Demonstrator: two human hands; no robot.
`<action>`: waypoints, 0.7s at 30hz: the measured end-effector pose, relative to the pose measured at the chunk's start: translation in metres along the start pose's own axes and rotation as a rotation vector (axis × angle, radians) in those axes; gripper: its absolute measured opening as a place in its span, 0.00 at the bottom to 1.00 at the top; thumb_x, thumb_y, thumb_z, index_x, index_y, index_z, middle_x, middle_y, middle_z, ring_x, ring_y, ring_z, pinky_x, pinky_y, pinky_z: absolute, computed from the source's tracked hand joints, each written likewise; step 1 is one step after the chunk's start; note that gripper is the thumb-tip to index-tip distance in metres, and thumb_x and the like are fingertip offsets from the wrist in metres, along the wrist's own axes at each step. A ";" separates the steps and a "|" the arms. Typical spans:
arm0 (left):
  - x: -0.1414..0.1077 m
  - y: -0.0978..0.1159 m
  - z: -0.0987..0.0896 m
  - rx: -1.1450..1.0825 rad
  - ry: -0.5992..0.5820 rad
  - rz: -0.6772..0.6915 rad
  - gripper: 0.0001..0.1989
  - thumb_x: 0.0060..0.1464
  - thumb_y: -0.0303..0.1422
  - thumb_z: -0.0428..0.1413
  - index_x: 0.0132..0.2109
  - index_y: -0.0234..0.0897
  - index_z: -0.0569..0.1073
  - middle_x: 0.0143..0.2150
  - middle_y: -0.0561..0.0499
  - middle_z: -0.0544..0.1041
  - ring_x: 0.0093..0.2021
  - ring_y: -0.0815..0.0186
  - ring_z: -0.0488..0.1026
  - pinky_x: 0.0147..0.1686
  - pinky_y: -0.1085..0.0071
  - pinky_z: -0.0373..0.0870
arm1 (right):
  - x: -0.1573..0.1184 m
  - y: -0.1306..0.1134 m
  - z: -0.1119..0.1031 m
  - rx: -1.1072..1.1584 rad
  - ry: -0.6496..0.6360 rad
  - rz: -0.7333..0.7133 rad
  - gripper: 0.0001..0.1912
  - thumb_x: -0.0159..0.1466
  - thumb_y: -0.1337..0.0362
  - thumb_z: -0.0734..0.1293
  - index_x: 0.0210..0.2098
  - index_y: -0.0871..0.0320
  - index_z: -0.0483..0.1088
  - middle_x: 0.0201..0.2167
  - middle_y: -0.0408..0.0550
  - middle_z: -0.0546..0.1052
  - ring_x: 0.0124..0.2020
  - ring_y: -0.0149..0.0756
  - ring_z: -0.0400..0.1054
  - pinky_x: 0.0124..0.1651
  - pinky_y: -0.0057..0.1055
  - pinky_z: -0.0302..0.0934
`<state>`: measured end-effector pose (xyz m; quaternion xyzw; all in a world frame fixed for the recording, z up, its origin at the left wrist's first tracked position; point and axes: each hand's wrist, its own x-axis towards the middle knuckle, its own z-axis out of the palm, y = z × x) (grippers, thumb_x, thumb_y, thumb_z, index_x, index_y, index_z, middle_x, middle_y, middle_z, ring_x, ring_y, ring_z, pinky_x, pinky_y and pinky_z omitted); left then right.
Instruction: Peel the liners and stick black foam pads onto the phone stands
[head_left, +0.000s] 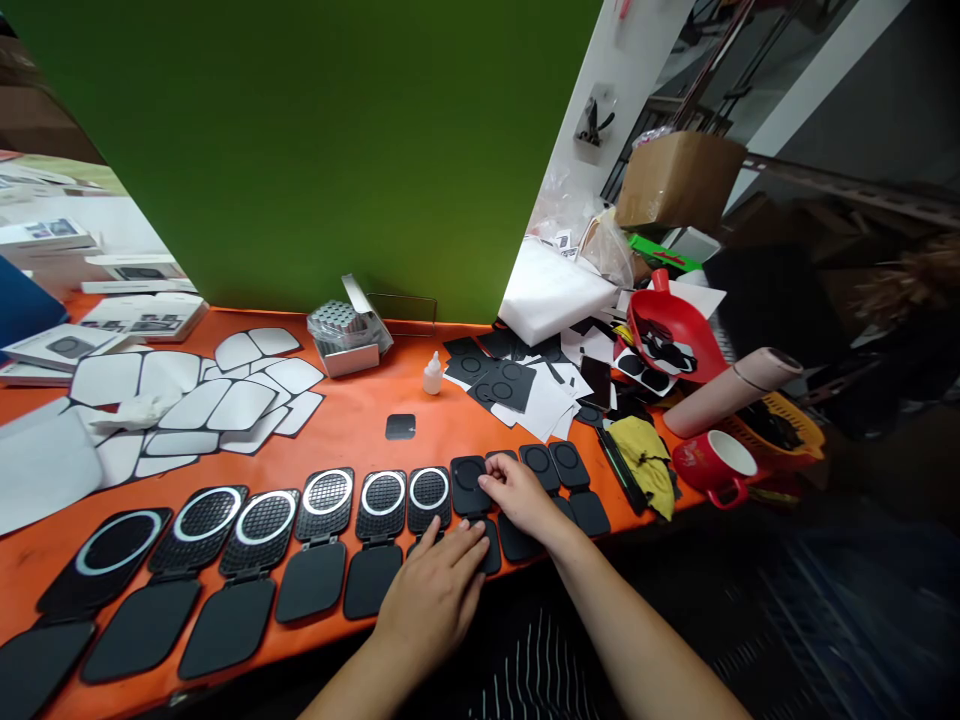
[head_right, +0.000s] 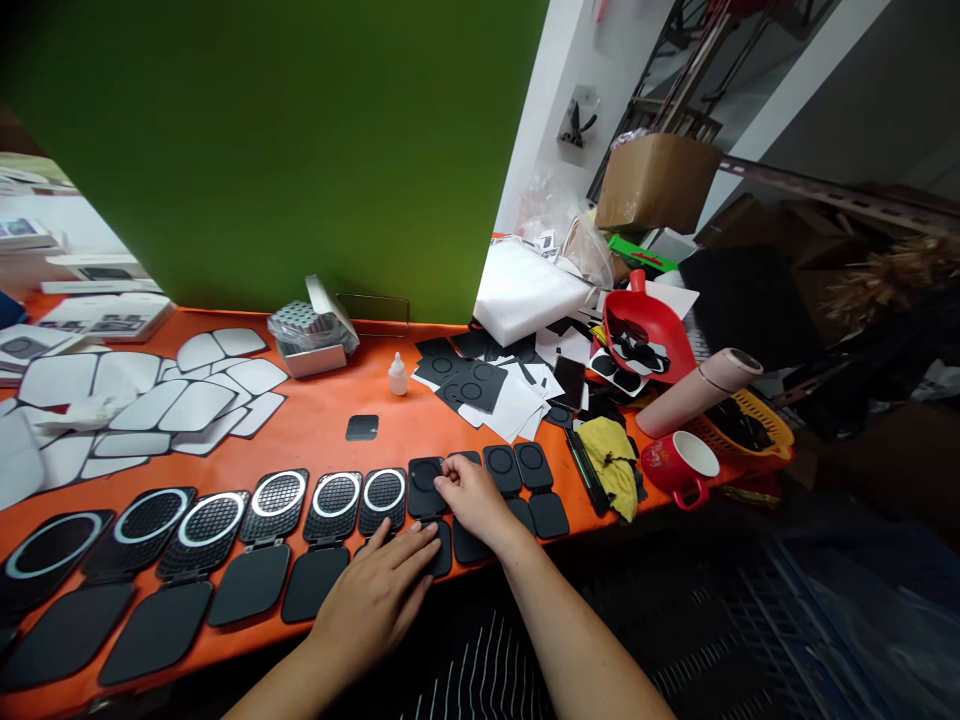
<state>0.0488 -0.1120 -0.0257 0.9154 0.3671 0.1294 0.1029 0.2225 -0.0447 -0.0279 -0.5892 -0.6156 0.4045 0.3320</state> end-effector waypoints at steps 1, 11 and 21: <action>0.000 0.000 0.000 0.000 -0.004 0.003 0.20 0.56 0.29 0.43 0.55 0.41 0.62 0.56 0.51 0.65 0.54 0.61 0.63 0.54 0.51 0.57 | 0.000 0.000 0.000 -0.015 0.002 -0.004 0.03 0.55 0.65 0.60 0.30 0.57 0.63 0.26 0.41 0.68 0.28 0.30 0.62 0.32 0.26 0.56; 0.001 -0.002 0.001 -0.041 -0.021 -0.013 0.19 0.56 0.29 0.43 0.55 0.41 0.62 0.57 0.51 0.65 0.55 0.61 0.62 0.55 0.51 0.56 | -0.001 -0.002 0.002 -0.221 0.010 -0.051 0.04 0.58 0.65 0.59 0.31 0.58 0.64 0.28 0.43 0.70 0.29 0.31 0.63 0.33 0.26 0.57; 0.000 -0.002 0.000 -0.034 -0.017 0.006 0.19 0.56 0.29 0.43 0.54 0.42 0.63 0.56 0.52 0.66 0.54 0.62 0.64 0.53 0.55 0.60 | 0.003 -0.013 0.012 -0.826 0.182 -0.105 0.14 0.59 0.53 0.60 0.38 0.57 0.64 0.37 0.52 0.69 0.43 0.45 0.58 0.48 0.44 0.47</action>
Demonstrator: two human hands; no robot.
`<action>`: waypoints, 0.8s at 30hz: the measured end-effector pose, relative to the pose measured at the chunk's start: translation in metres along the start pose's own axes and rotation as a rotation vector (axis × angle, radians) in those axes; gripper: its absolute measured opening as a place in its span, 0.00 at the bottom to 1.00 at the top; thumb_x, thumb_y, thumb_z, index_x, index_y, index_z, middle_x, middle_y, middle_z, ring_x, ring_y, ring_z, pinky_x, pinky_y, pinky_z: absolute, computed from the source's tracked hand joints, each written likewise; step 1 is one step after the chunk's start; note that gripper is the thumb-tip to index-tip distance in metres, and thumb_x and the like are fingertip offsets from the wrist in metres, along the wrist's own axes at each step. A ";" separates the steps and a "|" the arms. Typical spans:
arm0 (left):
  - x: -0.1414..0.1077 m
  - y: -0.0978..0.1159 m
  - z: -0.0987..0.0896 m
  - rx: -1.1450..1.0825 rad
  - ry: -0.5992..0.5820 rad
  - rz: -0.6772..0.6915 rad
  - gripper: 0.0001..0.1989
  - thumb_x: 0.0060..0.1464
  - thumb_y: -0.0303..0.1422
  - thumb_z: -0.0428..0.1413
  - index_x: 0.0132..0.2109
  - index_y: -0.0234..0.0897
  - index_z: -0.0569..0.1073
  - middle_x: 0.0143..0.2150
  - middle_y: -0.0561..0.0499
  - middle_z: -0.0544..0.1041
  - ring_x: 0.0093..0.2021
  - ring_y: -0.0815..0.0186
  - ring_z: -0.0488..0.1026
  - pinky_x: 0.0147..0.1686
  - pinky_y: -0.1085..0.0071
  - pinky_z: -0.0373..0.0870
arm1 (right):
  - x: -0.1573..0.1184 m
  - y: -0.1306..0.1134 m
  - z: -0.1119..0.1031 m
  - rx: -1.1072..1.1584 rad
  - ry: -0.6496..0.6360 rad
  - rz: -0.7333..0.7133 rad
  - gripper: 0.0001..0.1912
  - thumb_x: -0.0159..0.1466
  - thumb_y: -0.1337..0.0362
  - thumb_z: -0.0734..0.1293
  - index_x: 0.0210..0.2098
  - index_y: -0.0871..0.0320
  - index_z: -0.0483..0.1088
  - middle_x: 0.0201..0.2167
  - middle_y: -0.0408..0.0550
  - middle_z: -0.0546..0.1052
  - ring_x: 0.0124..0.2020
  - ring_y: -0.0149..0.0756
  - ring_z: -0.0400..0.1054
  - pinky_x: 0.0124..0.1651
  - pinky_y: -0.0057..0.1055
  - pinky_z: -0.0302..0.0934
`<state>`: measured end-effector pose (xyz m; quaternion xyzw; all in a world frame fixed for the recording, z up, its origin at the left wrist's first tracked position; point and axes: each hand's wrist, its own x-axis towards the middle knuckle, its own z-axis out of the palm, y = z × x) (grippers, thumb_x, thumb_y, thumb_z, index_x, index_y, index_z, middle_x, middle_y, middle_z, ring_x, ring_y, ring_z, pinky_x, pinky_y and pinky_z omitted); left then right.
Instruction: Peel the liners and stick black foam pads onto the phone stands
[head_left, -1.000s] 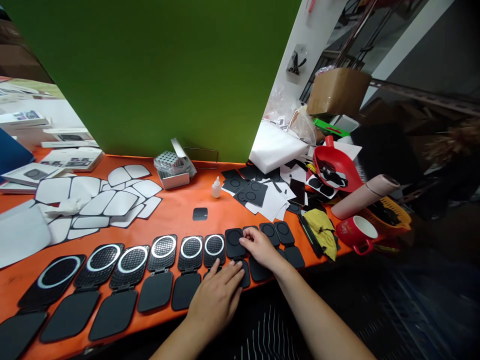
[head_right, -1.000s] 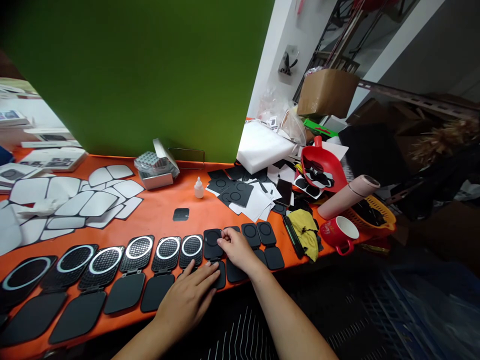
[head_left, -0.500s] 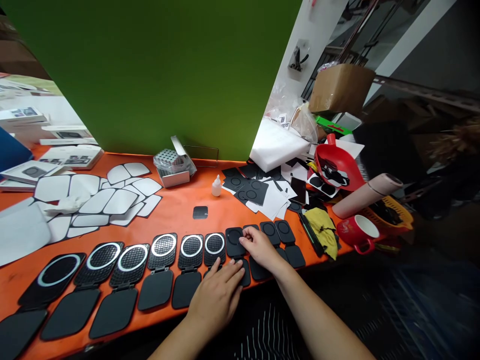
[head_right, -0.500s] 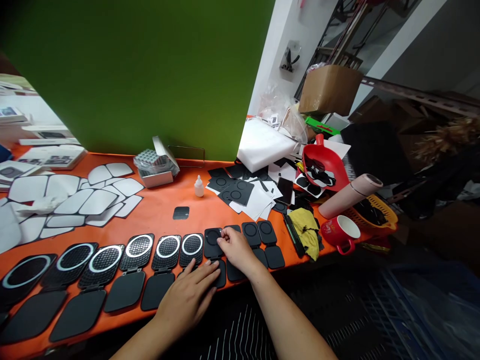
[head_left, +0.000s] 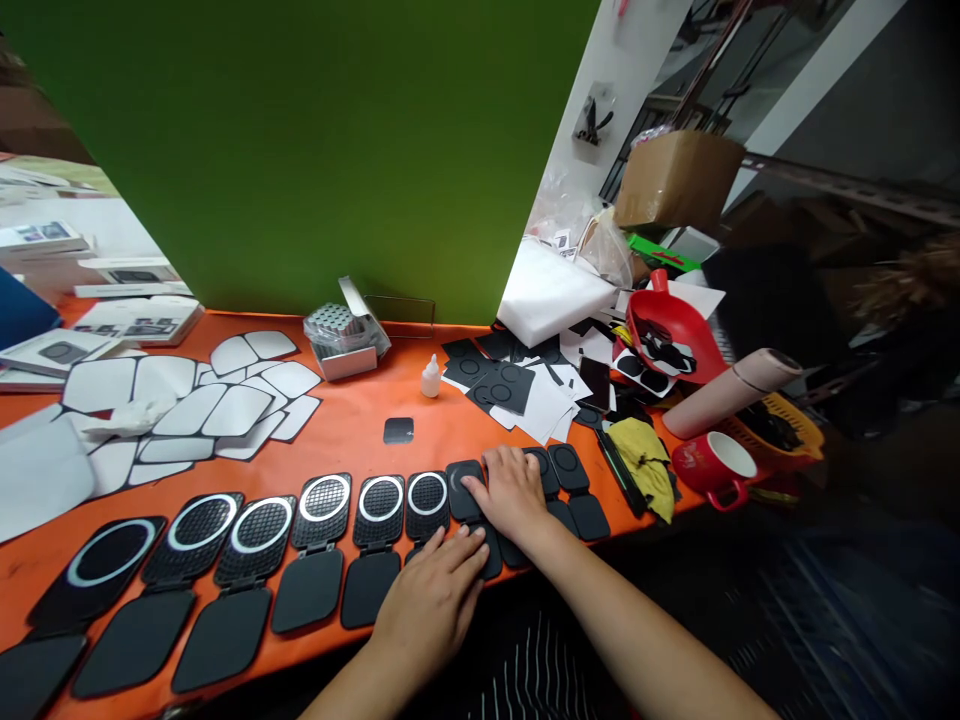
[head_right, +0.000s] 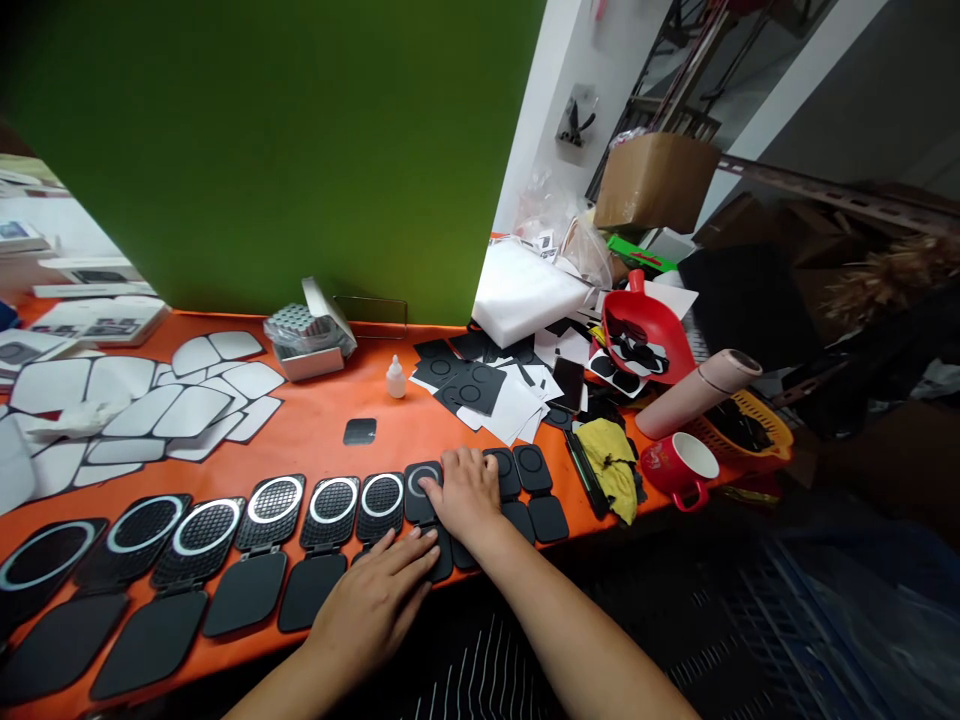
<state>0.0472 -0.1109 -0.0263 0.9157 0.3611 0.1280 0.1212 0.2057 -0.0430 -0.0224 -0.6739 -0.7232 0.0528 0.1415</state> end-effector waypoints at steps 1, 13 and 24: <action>0.000 0.000 0.000 0.004 0.006 0.005 0.19 0.56 0.29 0.44 0.54 0.43 0.63 0.56 0.52 0.66 0.54 0.62 0.64 0.53 0.55 0.61 | 0.007 0.000 0.001 -0.027 -0.005 0.033 0.15 0.59 0.52 0.60 0.39 0.57 0.64 0.38 0.52 0.69 0.43 0.45 0.58 0.48 0.43 0.48; 0.001 -0.002 -0.002 -0.024 0.029 -0.019 0.18 0.55 0.31 0.45 0.53 0.46 0.64 0.55 0.54 0.67 0.53 0.62 0.65 0.52 0.56 0.62 | 0.113 0.083 -0.021 0.053 -0.193 0.043 0.27 0.54 0.58 0.66 0.52 0.58 0.62 0.56 0.50 0.61 0.57 0.41 0.53 0.55 0.31 0.48; 0.009 0.007 -0.042 -0.341 0.078 -0.214 0.15 0.54 0.35 0.47 0.47 0.48 0.70 0.52 0.52 0.70 0.50 0.62 0.68 0.48 0.62 0.67 | 0.106 0.096 -0.041 0.094 -0.262 -0.093 0.21 0.55 0.63 0.65 0.49 0.53 0.67 0.52 0.47 0.67 0.53 0.40 0.59 0.53 0.32 0.52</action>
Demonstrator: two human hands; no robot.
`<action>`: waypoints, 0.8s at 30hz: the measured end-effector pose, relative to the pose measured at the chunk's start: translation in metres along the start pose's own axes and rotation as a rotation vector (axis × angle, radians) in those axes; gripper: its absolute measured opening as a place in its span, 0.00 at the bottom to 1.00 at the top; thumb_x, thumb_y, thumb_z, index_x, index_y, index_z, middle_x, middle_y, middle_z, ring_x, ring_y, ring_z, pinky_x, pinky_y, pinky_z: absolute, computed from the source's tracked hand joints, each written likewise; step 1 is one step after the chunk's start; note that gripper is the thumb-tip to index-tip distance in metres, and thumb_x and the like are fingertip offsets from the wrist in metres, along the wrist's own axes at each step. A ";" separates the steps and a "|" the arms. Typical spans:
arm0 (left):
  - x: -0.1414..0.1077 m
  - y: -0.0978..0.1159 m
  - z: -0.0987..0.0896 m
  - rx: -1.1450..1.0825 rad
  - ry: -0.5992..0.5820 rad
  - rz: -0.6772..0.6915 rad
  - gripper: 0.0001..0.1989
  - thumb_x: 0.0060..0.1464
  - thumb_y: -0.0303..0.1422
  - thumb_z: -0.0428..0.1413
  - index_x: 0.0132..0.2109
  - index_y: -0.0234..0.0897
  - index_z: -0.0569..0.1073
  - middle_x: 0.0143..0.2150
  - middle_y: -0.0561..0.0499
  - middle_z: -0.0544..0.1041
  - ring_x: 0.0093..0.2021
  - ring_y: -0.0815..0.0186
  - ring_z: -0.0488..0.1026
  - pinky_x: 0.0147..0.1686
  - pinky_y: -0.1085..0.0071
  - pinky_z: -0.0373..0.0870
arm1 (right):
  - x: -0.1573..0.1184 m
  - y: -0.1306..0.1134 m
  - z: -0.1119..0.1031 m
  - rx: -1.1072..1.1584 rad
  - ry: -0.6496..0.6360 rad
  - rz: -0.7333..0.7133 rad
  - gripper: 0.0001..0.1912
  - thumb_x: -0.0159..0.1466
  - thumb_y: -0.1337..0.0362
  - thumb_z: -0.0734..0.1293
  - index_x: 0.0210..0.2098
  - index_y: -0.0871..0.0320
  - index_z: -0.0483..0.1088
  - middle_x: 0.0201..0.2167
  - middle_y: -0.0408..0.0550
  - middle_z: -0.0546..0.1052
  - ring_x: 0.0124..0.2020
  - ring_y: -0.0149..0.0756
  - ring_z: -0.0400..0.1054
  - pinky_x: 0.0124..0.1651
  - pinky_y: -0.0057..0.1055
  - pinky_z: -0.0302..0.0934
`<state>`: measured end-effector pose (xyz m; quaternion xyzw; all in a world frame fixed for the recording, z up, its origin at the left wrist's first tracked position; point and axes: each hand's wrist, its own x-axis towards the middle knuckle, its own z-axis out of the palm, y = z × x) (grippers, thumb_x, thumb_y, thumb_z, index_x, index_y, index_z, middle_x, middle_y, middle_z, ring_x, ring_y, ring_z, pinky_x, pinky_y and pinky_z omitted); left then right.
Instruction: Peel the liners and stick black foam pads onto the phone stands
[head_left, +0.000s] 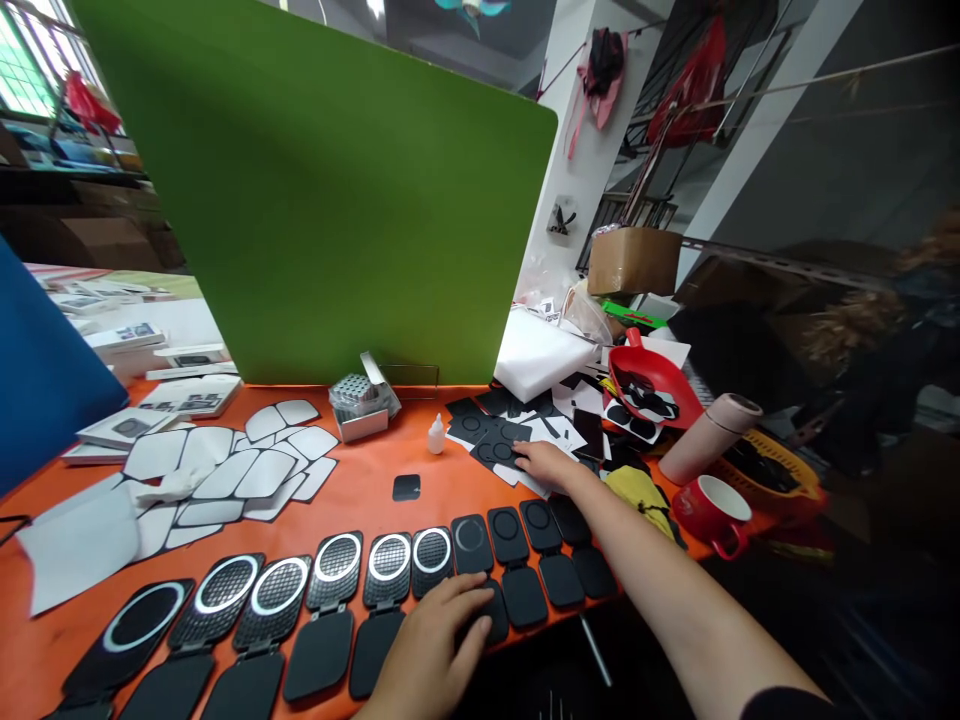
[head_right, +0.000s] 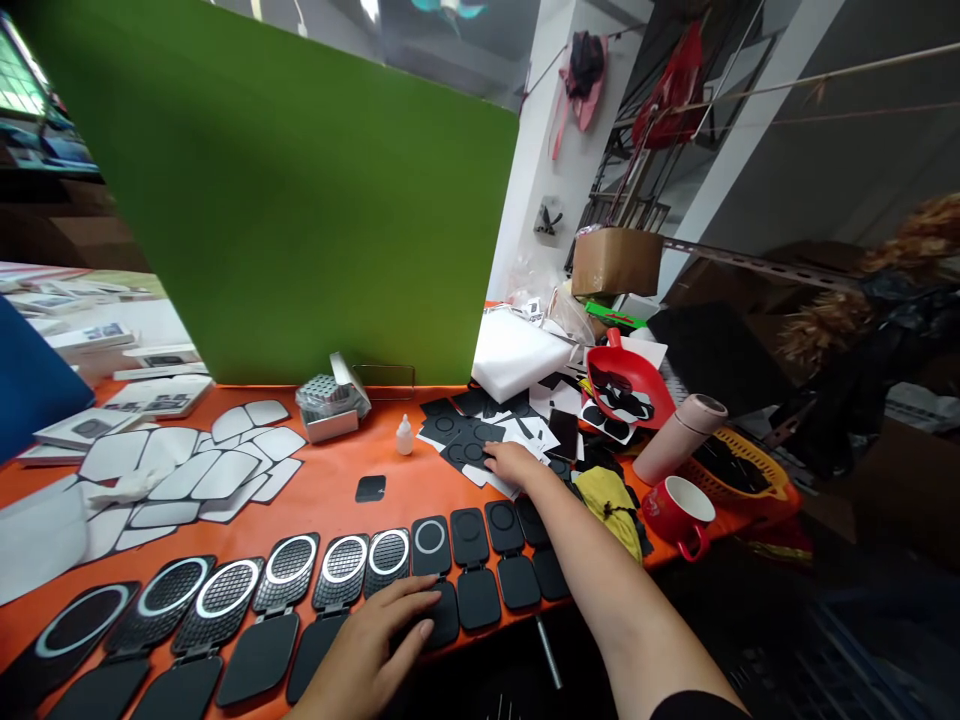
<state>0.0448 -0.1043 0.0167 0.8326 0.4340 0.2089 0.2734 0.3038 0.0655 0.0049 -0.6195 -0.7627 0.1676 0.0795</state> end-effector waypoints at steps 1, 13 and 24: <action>0.001 0.002 -0.002 -0.042 0.010 -0.027 0.14 0.54 0.35 0.46 0.47 0.47 0.71 0.51 0.52 0.71 0.50 0.63 0.68 0.48 0.64 0.67 | -0.002 -0.001 0.001 -0.004 0.006 0.001 0.22 0.53 0.63 0.66 0.49 0.54 0.66 0.52 0.48 0.66 0.54 0.41 0.59 0.53 0.32 0.52; 0.001 -0.005 -0.007 -0.704 0.061 -0.343 0.16 0.51 0.41 0.50 0.44 0.41 0.72 0.48 0.46 0.73 0.50 0.59 0.67 0.51 0.59 0.61 | -0.018 -0.026 -0.011 -0.058 0.142 -0.045 0.13 0.62 0.66 0.55 0.40 0.61 0.69 0.37 0.54 0.75 0.41 0.39 0.68 0.44 0.36 0.59; 0.009 -0.016 -0.027 -1.405 0.118 -0.579 0.14 0.45 0.35 0.57 0.39 0.34 0.69 0.34 0.48 0.76 0.33 0.64 0.73 0.34 0.68 0.68 | -0.132 -0.134 0.034 0.251 0.251 -0.507 0.19 0.61 0.63 0.59 0.52 0.54 0.61 0.52 0.48 0.67 0.53 0.38 0.59 0.56 0.40 0.50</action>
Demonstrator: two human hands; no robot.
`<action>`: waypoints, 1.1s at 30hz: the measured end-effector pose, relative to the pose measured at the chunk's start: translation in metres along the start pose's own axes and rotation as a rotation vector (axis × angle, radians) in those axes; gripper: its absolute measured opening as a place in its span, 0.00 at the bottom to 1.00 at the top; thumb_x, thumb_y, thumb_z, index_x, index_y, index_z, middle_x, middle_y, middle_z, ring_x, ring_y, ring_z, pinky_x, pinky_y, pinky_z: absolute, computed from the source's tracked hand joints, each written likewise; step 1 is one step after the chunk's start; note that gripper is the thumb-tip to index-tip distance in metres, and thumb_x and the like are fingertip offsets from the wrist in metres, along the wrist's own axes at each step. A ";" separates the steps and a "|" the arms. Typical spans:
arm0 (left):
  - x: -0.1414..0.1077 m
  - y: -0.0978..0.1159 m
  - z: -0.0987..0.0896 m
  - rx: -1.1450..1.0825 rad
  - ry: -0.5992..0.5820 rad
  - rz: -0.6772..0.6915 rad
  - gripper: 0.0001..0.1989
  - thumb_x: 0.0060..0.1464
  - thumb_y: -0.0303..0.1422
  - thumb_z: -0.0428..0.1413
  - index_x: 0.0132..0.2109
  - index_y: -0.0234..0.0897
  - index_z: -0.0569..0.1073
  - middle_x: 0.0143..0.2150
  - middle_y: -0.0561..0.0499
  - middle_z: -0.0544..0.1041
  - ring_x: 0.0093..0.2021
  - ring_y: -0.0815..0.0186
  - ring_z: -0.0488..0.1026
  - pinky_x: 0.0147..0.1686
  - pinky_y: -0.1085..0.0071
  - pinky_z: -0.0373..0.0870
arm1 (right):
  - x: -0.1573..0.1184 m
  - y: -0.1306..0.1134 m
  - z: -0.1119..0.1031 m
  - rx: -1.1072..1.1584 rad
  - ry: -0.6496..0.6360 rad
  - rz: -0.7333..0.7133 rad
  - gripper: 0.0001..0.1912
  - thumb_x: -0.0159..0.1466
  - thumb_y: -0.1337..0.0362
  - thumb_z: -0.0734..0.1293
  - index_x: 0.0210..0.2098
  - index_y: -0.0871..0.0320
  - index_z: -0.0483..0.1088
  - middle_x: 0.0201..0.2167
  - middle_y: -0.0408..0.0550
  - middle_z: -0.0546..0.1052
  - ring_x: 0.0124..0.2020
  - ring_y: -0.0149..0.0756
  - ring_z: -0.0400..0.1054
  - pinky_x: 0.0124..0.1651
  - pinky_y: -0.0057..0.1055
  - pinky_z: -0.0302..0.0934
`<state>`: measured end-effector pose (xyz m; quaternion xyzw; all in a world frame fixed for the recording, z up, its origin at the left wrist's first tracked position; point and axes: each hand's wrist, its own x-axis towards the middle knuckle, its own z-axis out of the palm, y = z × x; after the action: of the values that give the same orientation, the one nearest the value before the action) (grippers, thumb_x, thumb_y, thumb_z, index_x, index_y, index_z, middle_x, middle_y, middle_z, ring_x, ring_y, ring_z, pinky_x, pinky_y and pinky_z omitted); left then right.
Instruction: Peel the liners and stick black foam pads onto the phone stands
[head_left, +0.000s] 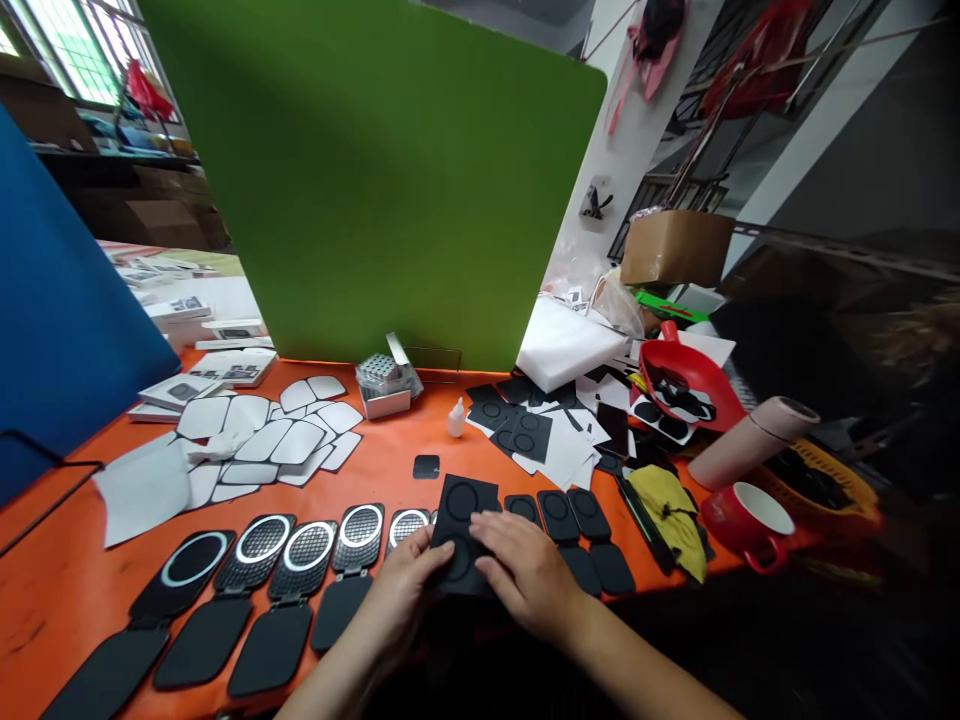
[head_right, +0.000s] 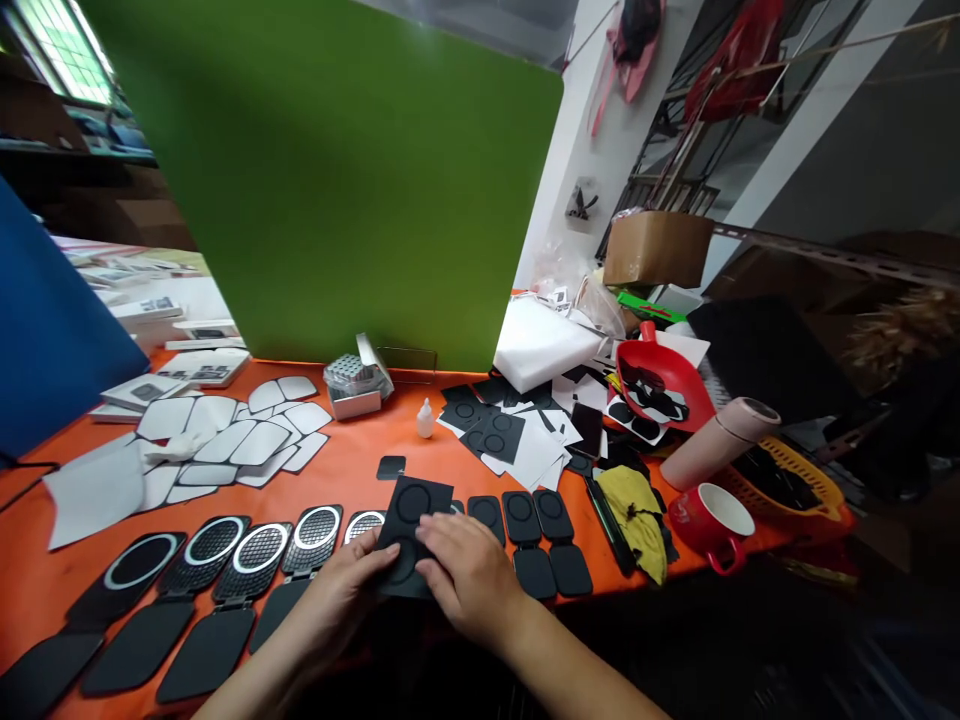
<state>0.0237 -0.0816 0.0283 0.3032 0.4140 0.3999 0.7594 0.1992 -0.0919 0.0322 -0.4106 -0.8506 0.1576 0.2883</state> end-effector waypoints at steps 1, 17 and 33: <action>0.000 -0.002 0.000 0.026 0.000 0.011 0.13 0.44 0.36 0.58 0.37 0.33 0.70 0.31 0.49 0.76 0.30 0.65 0.73 0.32 0.69 0.68 | 0.004 -0.001 0.000 0.018 0.027 0.051 0.20 0.61 0.63 0.59 0.53 0.54 0.61 0.52 0.49 0.66 0.53 0.38 0.58 0.56 0.41 0.49; -0.030 0.005 -0.009 0.542 -0.052 0.126 0.12 0.50 0.38 0.53 0.39 0.36 0.71 0.34 0.50 0.75 0.36 0.63 0.71 0.36 0.70 0.67 | 0.002 0.032 -0.014 0.696 0.312 0.660 0.16 0.60 0.55 0.59 0.31 0.61 0.69 0.26 0.47 0.73 0.30 0.36 0.67 0.33 0.30 0.61; -0.060 0.007 -0.017 0.825 -0.318 0.198 0.04 0.46 0.35 0.56 0.31 0.44 0.74 0.52 0.49 0.69 0.50 0.58 0.66 0.48 0.60 0.62 | -0.014 -0.008 0.000 0.609 -0.207 0.418 0.16 0.57 0.61 0.65 0.45 0.52 0.66 0.40 0.45 0.70 0.39 0.34 0.65 0.40 0.29 0.60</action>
<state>-0.0135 -0.1278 0.0488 0.6764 0.3857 0.2207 0.5874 0.2018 -0.1080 0.0310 -0.4527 -0.6874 0.4990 0.2710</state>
